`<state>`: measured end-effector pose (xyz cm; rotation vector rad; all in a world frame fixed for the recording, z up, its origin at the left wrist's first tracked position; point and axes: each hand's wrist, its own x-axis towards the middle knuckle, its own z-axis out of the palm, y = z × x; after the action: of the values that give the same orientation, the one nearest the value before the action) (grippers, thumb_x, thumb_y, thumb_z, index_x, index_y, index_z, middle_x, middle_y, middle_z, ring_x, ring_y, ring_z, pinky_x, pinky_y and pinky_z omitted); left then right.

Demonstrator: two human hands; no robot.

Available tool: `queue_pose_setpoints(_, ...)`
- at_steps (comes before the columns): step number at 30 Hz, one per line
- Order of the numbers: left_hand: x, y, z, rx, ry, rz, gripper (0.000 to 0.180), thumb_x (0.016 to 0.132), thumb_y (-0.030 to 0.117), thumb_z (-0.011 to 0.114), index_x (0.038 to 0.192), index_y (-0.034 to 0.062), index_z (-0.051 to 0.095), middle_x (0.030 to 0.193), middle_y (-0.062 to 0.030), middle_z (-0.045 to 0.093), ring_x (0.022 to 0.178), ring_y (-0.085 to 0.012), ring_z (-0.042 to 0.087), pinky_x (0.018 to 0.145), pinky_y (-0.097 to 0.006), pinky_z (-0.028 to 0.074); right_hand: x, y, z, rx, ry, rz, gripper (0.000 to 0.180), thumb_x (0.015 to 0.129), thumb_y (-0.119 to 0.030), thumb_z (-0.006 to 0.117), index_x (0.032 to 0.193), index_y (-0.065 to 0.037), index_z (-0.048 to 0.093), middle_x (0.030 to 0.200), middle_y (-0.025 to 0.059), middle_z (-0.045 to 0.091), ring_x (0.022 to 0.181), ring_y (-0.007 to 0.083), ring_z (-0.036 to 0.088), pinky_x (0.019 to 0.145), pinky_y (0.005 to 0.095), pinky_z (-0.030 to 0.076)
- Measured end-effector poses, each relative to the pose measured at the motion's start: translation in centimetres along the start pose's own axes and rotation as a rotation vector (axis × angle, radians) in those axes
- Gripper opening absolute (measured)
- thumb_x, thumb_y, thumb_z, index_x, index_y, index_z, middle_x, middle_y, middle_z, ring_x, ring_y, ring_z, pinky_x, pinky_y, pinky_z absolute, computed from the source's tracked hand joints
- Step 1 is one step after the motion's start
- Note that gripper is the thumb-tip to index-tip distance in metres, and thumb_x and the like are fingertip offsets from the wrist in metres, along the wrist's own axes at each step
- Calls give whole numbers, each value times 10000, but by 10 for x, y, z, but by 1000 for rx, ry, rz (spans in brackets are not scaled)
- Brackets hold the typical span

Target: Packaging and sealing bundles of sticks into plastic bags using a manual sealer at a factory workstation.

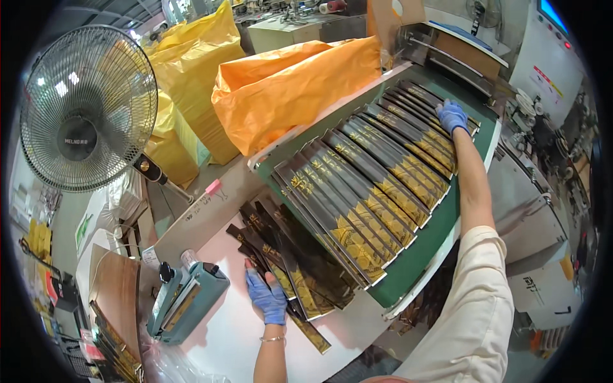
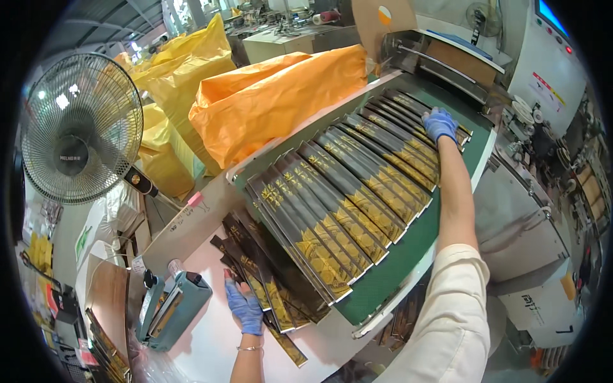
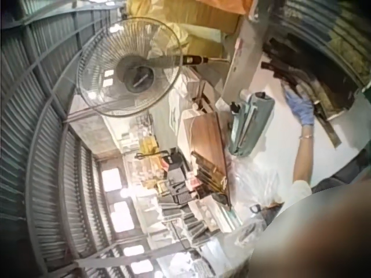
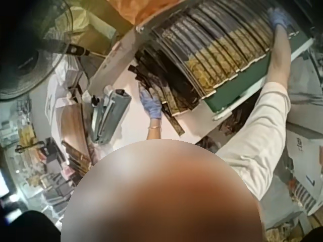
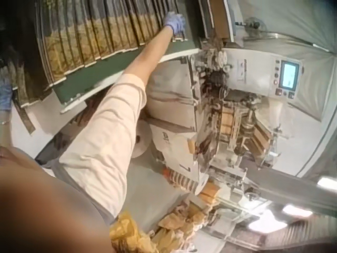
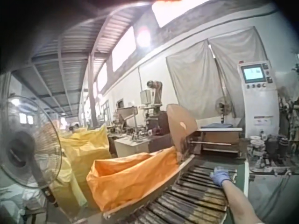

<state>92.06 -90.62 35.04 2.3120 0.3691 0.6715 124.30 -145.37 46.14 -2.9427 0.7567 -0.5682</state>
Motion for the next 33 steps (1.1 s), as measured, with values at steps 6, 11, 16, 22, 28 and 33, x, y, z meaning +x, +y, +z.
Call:
queue_pose_setpoints(6,11,31,5,129,-23,11,599,911,347,448,1369,-17,315,1279,-267,454,1167,-406,437,993,-418,338,-24,-44,-3,-29,-75,-419,339,847,-357,517,981,-68,633,1093,199,574,999,360,559,864,437,454)
queue_pose_setpoints(11,0,38,-3,169,22,68,563,899,302,467,1342,-25,349,1285,-264,450,1171,-404,443,997,-417,343,-33,-59,-45,86,-24,-287,396,835,-425,526,997,-74,613,1073,193,578,1000,362,556,862,450,450)
queue_pose_setpoints(16,-19,53,-23,82,72,-7,489,878,133,487,1325,-31,379,1314,-228,450,1204,-341,453,1023,-360,338,-1,-20,-68,20,-148,76,572,844,-481,492,1270,-100,474,1332,180,442,1223,341,432,973,494,368)
queue_pose_setpoints(22,-11,80,-26,79,28,-14,533,885,257,480,1330,-18,378,1277,-225,477,1154,-347,480,993,-399,348,8,1,-13,-117,-93,-48,531,879,-492,411,1235,-116,530,1325,142,472,1227,310,441,985,480,358)
queue_pose_setpoints(28,0,104,-23,198,-3,31,545,898,336,455,1310,-16,396,1255,-231,488,1133,-377,476,983,-419,346,-41,-60,-43,348,-181,-646,484,917,-405,384,1156,-19,553,1118,214,579,1055,362,537,911,412,418)
queue_pose_setpoints(33,-4,83,-20,95,45,58,521,916,331,433,1279,-43,419,1247,-250,488,1142,-388,474,982,-397,366,-189,-128,-127,441,-216,-818,448,905,-348,460,1153,16,540,1059,198,592,1020,345,546,882,395,430)
